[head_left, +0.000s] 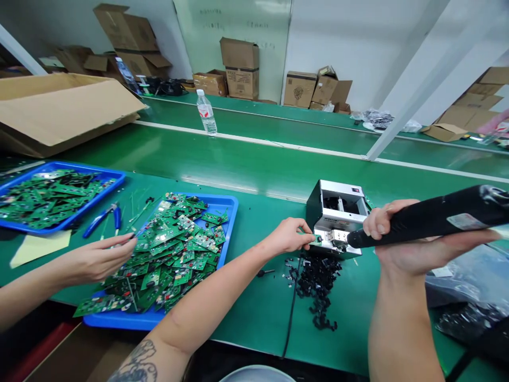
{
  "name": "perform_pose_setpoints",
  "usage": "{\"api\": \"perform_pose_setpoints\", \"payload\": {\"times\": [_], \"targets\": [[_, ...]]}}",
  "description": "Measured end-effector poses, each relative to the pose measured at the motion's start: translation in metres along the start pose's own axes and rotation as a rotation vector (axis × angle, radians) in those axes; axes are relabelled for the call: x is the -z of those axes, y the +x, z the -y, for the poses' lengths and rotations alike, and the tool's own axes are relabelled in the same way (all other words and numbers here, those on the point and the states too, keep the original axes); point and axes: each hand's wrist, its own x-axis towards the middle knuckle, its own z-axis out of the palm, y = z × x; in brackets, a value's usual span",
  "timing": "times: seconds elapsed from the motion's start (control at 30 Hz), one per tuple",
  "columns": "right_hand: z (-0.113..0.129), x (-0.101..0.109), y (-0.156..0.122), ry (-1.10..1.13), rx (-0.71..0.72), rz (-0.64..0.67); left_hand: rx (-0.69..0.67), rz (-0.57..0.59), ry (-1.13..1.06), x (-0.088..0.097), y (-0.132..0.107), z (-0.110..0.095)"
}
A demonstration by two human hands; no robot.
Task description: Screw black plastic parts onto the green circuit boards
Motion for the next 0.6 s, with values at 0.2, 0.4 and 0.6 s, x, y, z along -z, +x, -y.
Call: {"api": "perform_pose_setpoints", "payload": {"times": [0.2, 0.4, 0.6], "targets": [[-0.008, 0.003, -0.003, -0.056, -0.025, 0.012, 0.020, 0.004, -0.002, 0.000, 0.000, -0.001], [-0.006, 0.002, -0.008, -0.035, -0.043, 0.060, -0.008, -0.007, 0.011, -0.002, 0.003, 0.006], [0.012, -0.009, -0.004, 0.035, -0.068, 0.049, -0.036, -0.027, 0.064, -0.003, 0.002, 0.006]]}}
